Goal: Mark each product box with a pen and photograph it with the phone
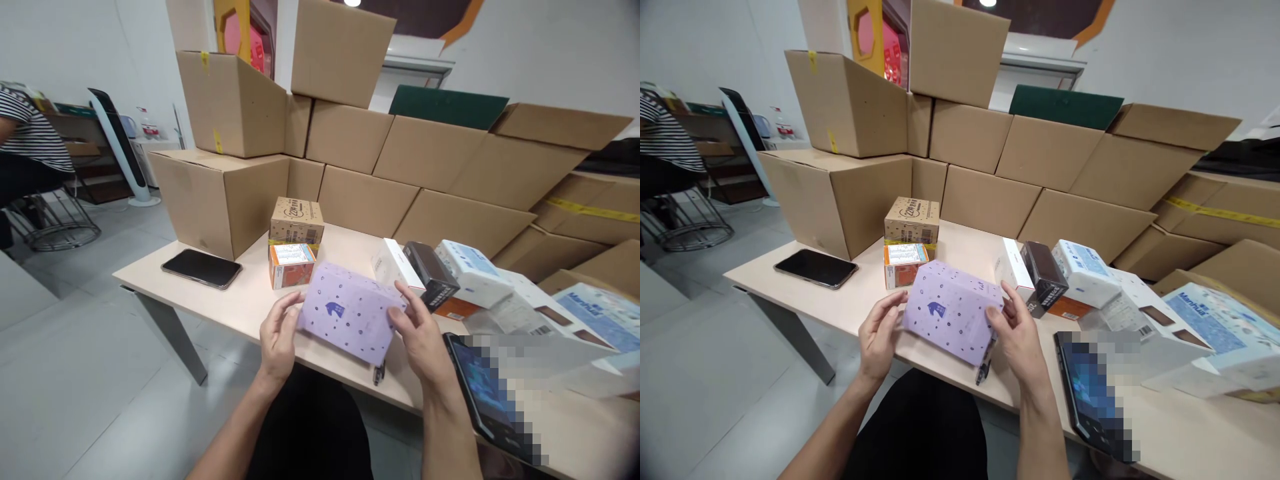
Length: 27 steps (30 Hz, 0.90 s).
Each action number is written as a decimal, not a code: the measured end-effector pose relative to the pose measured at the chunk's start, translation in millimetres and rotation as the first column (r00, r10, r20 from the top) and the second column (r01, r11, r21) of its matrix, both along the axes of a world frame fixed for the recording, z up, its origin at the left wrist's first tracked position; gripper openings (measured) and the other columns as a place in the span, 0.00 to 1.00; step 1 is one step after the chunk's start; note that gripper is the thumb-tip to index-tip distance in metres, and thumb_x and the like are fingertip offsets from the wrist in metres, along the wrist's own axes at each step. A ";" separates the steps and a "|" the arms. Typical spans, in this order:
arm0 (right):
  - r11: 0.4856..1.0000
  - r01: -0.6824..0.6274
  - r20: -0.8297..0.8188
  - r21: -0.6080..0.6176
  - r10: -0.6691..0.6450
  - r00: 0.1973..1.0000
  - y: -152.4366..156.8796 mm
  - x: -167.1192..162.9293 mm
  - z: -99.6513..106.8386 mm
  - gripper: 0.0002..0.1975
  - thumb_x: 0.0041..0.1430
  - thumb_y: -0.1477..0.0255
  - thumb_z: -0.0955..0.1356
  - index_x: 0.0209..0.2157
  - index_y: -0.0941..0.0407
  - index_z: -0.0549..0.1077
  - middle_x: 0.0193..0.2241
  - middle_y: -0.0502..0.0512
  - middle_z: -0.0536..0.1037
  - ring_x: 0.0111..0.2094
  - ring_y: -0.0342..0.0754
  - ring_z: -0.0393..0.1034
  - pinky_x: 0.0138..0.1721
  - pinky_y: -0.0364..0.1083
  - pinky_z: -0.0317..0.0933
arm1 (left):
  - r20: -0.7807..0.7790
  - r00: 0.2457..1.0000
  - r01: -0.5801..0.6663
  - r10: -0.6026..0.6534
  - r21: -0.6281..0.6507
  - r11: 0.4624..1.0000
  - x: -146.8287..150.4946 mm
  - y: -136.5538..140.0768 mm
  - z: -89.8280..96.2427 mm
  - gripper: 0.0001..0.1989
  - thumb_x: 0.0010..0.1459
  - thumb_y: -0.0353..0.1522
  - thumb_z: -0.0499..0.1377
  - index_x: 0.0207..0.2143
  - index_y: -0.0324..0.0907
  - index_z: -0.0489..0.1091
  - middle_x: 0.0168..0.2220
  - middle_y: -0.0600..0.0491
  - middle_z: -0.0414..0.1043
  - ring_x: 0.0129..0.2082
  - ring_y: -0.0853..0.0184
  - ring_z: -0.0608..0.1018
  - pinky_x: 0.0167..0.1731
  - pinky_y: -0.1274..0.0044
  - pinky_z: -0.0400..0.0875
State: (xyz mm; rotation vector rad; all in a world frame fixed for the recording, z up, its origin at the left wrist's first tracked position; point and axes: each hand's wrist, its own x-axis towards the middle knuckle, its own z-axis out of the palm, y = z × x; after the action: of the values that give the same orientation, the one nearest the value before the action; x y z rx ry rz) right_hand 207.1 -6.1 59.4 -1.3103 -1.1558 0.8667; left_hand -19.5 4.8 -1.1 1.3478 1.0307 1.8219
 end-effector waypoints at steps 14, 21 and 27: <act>1.000 -0.004 0.224 -0.029 0.010 0.975 9.7 -7.9 3.0 0.31 0.62 0.44 0.59 0.35 0.57 0.75 0.35 0.58 0.80 0.38 0.53 0.72 0.42 0.50 0.66 | -0.193 0.980 0.073 -0.058 0.073 0.995 -3.8 3.0 8.9 0.21 0.68 0.42 0.48 0.52 0.42 0.73 0.54 0.45 0.72 0.57 0.56 0.72 0.59 0.62 0.64; 0.998 -0.042 0.127 -0.049 0.048 0.991 8.9 -3.9 -6.0 0.36 0.62 0.42 0.57 0.47 0.59 0.77 0.41 0.61 0.81 0.44 0.55 0.74 0.47 0.51 0.67 | -0.240 0.958 0.166 -0.155 0.023 0.986 -6.6 4.6 7.8 0.26 0.69 0.46 0.45 0.59 0.43 0.68 0.61 0.46 0.67 0.63 0.55 0.66 0.64 0.62 0.58; 0.977 -0.213 -0.015 -0.009 0.213 0.977 5.8 1.0 -15.8 0.34 0.66 0.46 0.55 0.65 0.48 0.62 0.63 0.55 0.68 0.63 0.53 0.61 0.63 0.52 0.56 | -0.179 0.959 0.212 -0.221 -0.072 0.975 -9.2 6.7 6.2 0.28 0.68 0.48 0.45 0.63 0.45 0.64 0.66 0.48 0.61 0.66 0.53 0.63 0.64 0.60 0.57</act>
State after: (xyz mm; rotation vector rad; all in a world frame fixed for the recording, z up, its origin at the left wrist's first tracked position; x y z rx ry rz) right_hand 208.1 -0.2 43.7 -1.2013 -1.2988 1.0364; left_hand -28.8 11.5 5.1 1.5571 0.9744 1.5213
